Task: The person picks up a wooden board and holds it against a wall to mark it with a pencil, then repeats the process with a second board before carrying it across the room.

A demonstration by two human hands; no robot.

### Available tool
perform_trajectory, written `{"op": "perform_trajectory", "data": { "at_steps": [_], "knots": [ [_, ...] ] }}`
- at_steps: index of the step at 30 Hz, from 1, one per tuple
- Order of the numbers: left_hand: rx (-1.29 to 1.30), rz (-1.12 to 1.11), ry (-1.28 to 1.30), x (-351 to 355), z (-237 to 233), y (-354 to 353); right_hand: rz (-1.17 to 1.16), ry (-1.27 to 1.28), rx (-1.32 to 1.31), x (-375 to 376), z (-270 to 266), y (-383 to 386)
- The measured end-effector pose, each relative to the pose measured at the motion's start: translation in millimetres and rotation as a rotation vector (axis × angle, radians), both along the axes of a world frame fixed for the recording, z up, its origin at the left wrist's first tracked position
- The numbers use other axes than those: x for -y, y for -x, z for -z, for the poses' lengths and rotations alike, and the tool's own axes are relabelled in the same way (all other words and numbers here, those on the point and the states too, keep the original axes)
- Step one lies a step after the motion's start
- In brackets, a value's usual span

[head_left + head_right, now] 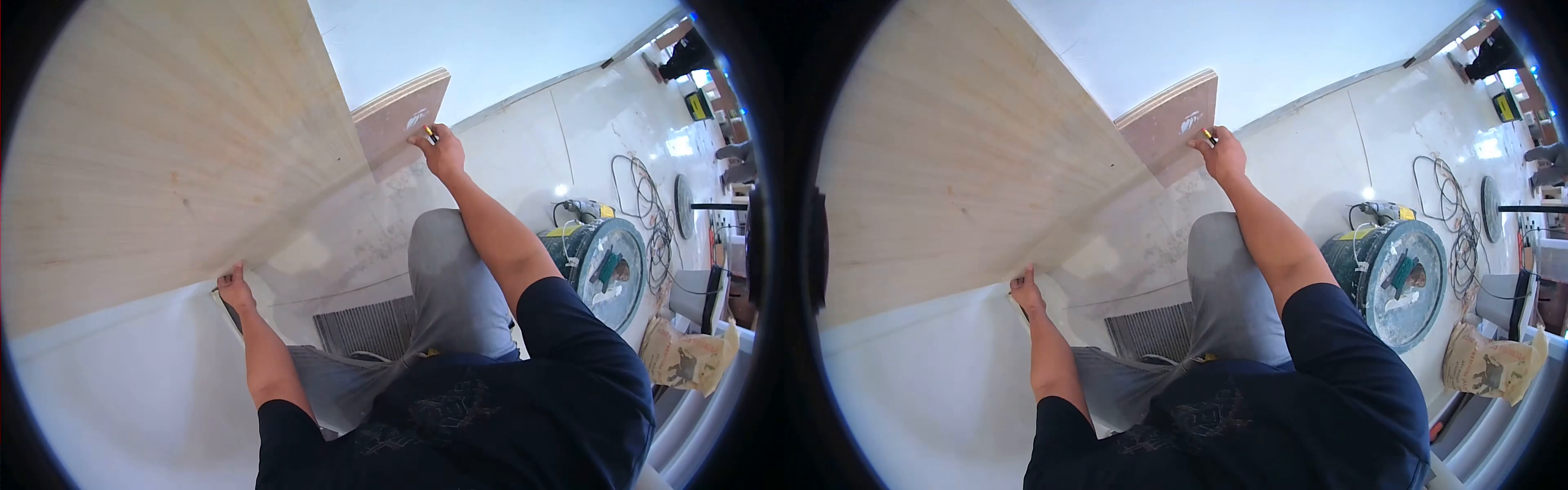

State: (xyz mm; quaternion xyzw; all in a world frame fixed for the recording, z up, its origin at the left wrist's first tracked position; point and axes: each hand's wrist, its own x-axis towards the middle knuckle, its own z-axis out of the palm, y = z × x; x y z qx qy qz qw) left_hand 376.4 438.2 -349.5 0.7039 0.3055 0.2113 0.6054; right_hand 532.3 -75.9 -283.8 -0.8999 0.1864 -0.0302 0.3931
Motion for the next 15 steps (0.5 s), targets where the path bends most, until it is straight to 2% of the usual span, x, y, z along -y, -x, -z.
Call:
{"op": "perform_trajectory", "data": {
  "at_steps": [6, 9, 12, 15],
  "knots": [
    [0.016, -0.018, -0.032, 9.1, -2.9, -0.9, -0.014, 0.006, -0.017, -0.3, -1.1, 0.4],
    [-0.057, -0.033, -0.104, 9.8, -4.6, -0.9, -0.019, -0.005, 0.007, 0.2, 0.0, 1.7],
    [0.037, -0.042, -0.064, 13.7, -0.5, -2.7, -0.004, -0.027, 0.019, -0.2, 2.3, 1.0],
    [-0.029, -0.069, -0.082, 15.1, -1.1, -3.2, 0.007, -0.03, 0.054, 1.1, 6.8, 2.5]
  ]
}}
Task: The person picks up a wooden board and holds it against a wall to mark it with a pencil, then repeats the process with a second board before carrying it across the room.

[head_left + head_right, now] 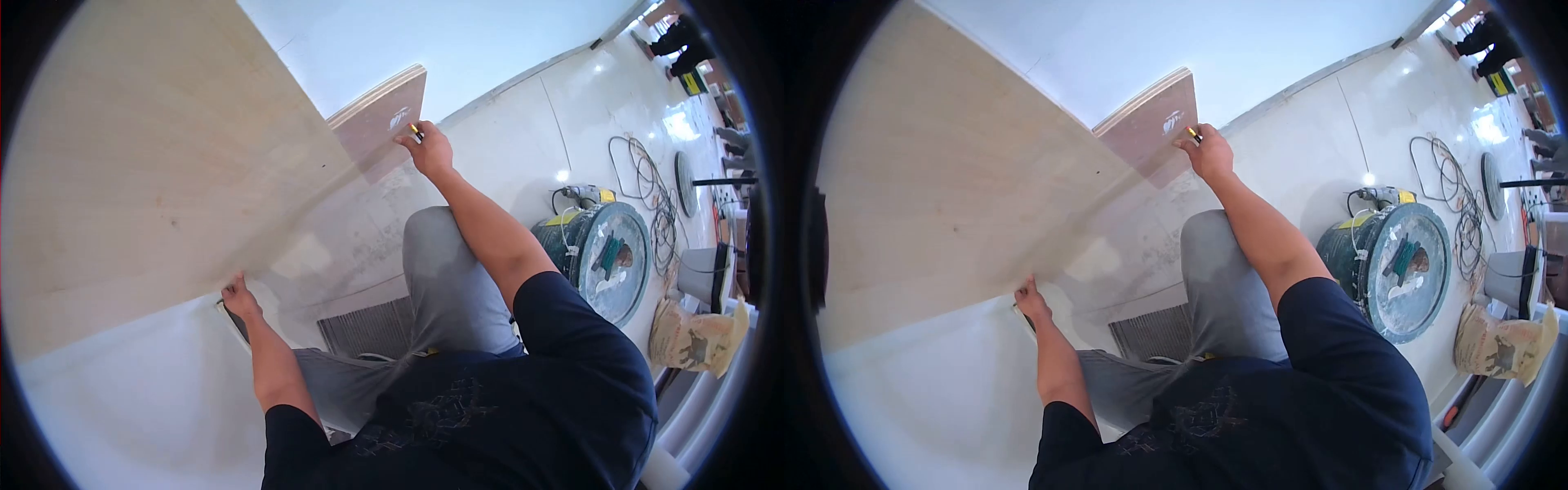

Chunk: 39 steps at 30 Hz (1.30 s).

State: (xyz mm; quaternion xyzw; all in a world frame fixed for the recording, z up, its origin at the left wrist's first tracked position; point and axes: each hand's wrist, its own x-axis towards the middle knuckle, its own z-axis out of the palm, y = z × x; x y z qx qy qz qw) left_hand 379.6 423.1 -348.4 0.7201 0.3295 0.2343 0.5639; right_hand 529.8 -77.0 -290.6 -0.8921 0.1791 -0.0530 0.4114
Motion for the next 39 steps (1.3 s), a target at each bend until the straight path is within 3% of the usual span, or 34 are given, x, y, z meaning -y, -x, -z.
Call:
{"op": "perform_trajectory", "data": {
  "at_steps": [8, 21, 32, 36, 38, 39],
  "knots": [
    [-0.082, -0.032, 0.011, 6.0, -10.8, 2.2, -0.029, -0.02, -0.12, 0.7, -9.9, 0.1],
    [-0.198, -0.035, -0.033, -13.3, 4.5, 6.6, 0.002, -0.022, -0.055, 0.5, -3.6, 1.2],
    [-0.098, -0.022, -0.028, -0.1, -0.6, 5.1, 0.043, 0.02, 0.068, -5.4, 0.1, 4.0],
    [-0.153, -0.024, -0.098, -6.3, 6.6, 6.4, 0.03, -0.021, -0.005, -5.6, -6.0, 5.6],
    [-0.136, -0.203, -0.099, -1.9, 17.7, 2.0, 0.024, -0.011, 0.035, -5.9, -0.3, 4.7],
    [-0.115, -0.187, -0.038, -5.6, 30.5, 2.6, 0.034, 0.025, 0.06, -4.8, 6.7, 3.9]
  ]
}}
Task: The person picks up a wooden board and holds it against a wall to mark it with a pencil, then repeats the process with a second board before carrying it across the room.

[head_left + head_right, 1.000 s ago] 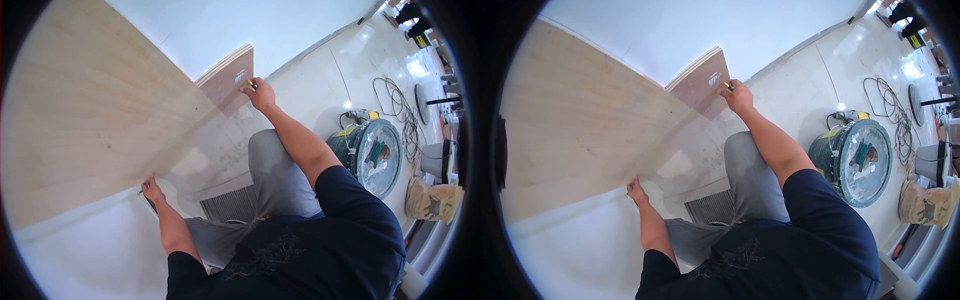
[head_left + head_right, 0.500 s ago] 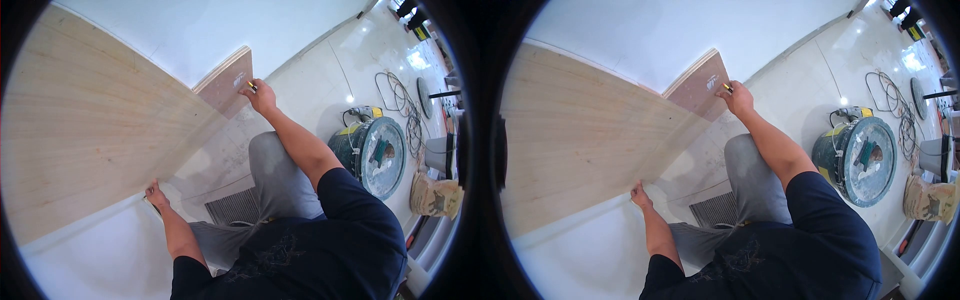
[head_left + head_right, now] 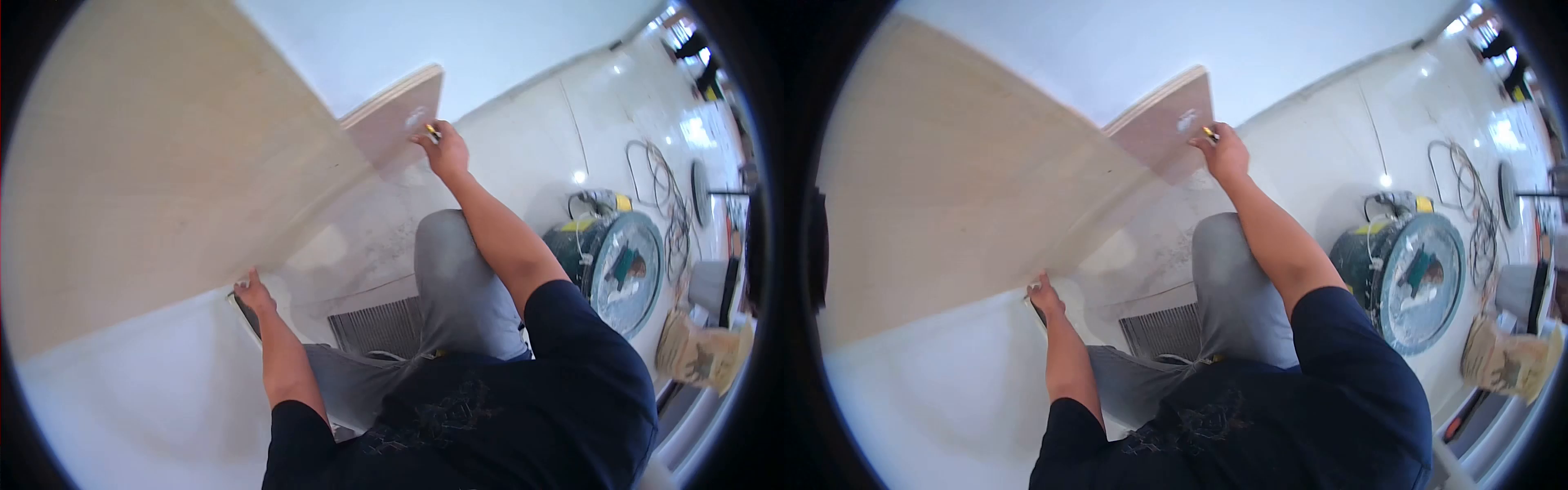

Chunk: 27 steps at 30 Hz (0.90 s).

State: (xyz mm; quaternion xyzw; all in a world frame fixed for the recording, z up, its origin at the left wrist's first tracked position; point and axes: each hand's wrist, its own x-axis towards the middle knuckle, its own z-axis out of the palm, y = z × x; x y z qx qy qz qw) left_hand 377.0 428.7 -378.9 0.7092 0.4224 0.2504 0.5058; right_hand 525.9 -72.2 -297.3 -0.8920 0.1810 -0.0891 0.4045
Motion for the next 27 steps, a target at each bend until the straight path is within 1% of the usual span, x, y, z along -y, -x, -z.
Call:
{"op": "perform_trajectory", "data": {
  "at_steps": [1, 2, 3, 4, 5, 6, 7, 9, 10, 13, 16, 19, 22, 25, 26, 27],
  "knots": [
    [0.025, 0.011, 0.059, -4.2, 12.8, 1.5, -0.007, 0.033, 0.03, 0.7, 10.6, -2.6],
    [-0.03, 0.031, 0.184, 0.1, 6.1, 2.1, -0.002, -0.026, 0.086, 1.9, 23.1, -4.7],
    [-0.093, 0.051, 0.305, 6.3, -2.9, 3.6, 0.017, -0.013, 0.015, 1.1, 18.7, -5.3],
    [0.068, -0.112, 0.5, 17.9, 4.5, 2.0, -0.04, 0.0, 0.055, 2.1, 19.6, -7.0],
    [0.074, -0.043, 0.55, 15.1, 19.7, 2.0, -0.098, -0.018, 0.078, 1.9, 17.0, -9.3],
    [0.182, -0.021, 0.633, 28.6, 15.6, -0.2, -0.075, 0.006, 0.088, -0.8, 19.4, -11.4],
    [0.238, -0.026, 0.72, 47.3, -3.1, -6.9, -0.102, 0.095, 0.082, 2.3, 22.3, -13.1],
    [0.303, -0.054, 0.824, 60.5, -13.4, -17.3, -0.135, 0.104, 0.109, 2.4, 21.9, -13.6],
    [0.332, -0.078, 0.865, 64.4, -16.6, -18.7, -0.136, 0.143, 0.058, -0.2, 14.0, -13.2],
    [0.398, -0.116, 0.949, 70.6, -16.7, -23.0, -0.171, 0.242, 0.056, -0.4, 15.9, -15.5],
    [0.476, -0.045, 0.954, 78.2, -0.3, -24.3, -0.178, 0.239, 0.012, -3.5, 12.1, -13.2],
    [0.515, -0.091, 0.97, 99.2, -46.1, -23.9, -0.179, 0.211, 0.074, 0.0, 21.9, -15.0],
    [0.453, 0.004, 0.935, 93.8, -21.8, -34.9, -0.142, 0.231, 0.158, -0.6, 17.4, -13.1],
    [0.548, -0.022, 0.926, 97.7, -32.8, -35.9, -0.171, 0.195, 0.115, -10.9, -10.2, -4.8],
    [0.563, -0.03, 0.919, 98.8, -35.0, -37.3, -0.205, 0.131, 0.153, -9.6, -11.9, -4.3],
    [0.575, -0.037, 0.911, 100.0, -37.6, -37.0, -0.183, 0.167, 0.2, -6.5, -16.1, -4.0]
  ]
}}
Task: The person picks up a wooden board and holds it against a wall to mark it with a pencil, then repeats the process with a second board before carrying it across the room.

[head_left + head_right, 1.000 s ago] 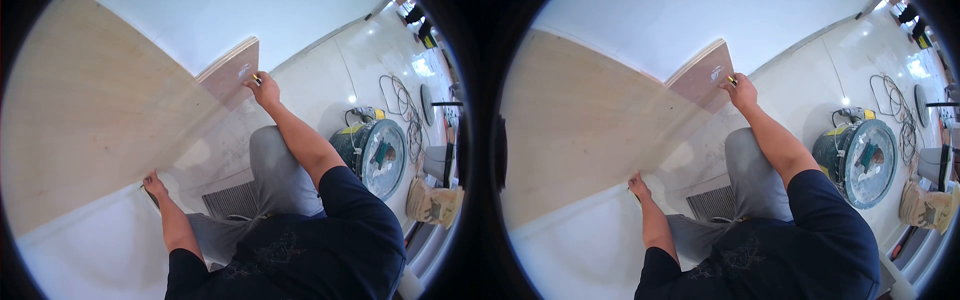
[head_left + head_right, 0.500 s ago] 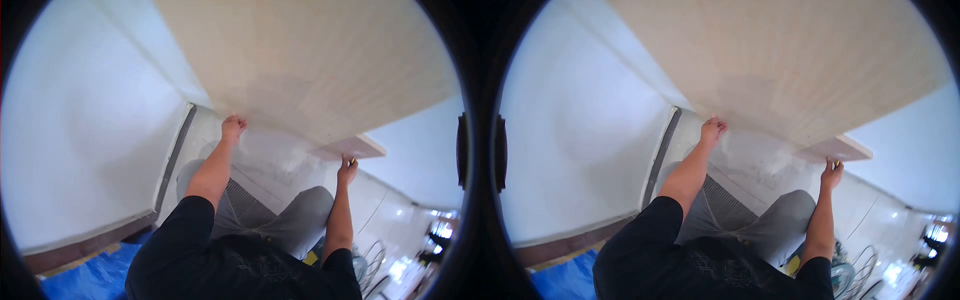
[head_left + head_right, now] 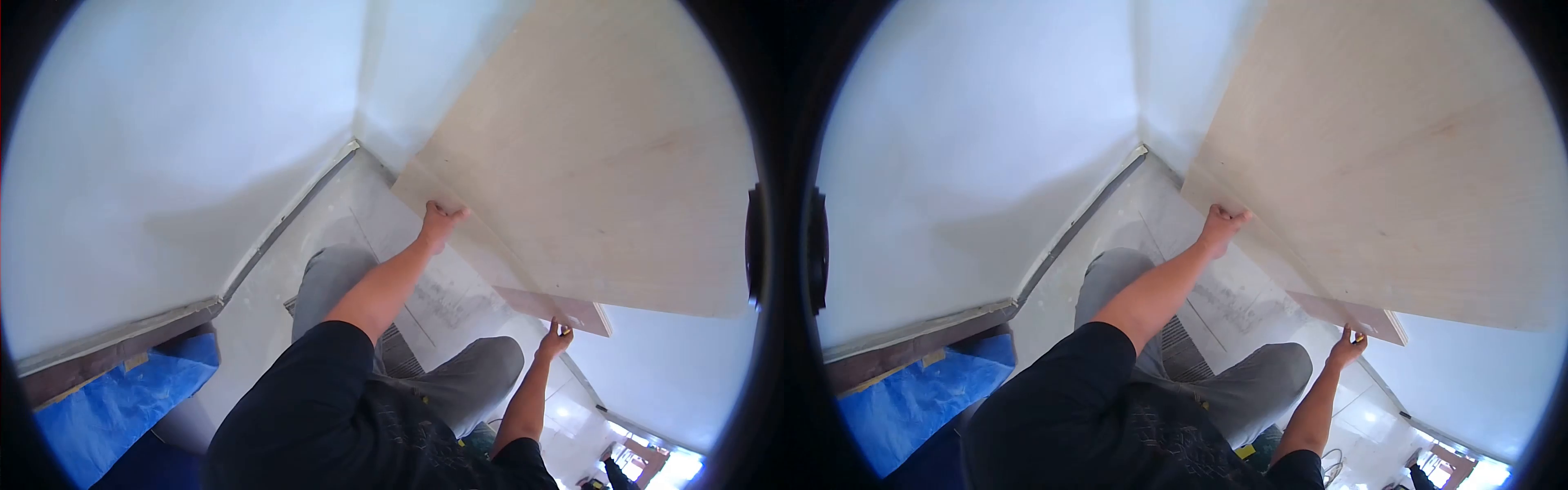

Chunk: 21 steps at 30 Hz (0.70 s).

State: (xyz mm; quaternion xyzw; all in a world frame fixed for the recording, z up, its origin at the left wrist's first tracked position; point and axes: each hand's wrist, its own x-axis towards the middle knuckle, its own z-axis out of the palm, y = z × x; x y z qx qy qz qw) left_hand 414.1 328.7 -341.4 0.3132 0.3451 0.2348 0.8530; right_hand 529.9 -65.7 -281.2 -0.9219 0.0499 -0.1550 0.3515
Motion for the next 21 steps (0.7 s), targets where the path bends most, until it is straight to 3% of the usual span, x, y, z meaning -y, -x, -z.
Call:
{"op": "perform_trajectory", "data": {
  "at_steps": [3, 6, 9, 13, 17, 20, 21],
  "knots": [
    [-0.02, -0.007, -0.03, 0.1, -7.4, 2.6, 0.106, 0.165, 0.199, -1.5, -34.1, -0.7],
    [-0.058, 0.011, -0.068, -0.9, -0.4, 0.2, -0.042, 0.193, 0.609, -15.5, -82.8, -2.6],
    [-0.122, 0.058, -0.07, -2.0, 2.1, -0.5, -0.156, 0.36, 0.465, -50.1, -138.6, 17.7],
    [-0.183, 0.062, -0.084, -1.1, 0.5, -0.8, -0.285, 0.466, 0.301, -18.7, -131.4, 14.6],
    [-0.067, 0.004, -0.08, -3.0, -5.6, 1.2, -0.333, 0.457, 0.268, -26.4, -155.1, 31.5],
    [-0.077, 0.0, -0.054, -0.4, -16.0, 6.5, -0.39, 0.838, -0.045, -19.7, -192.1, 30.4],
    [-0.071, -0.013, -0.027, -0.9, -21.4, 7.3, -0.489, 0.808, 0.046, -23.9, -200.9, 38.7]
  ]
}}
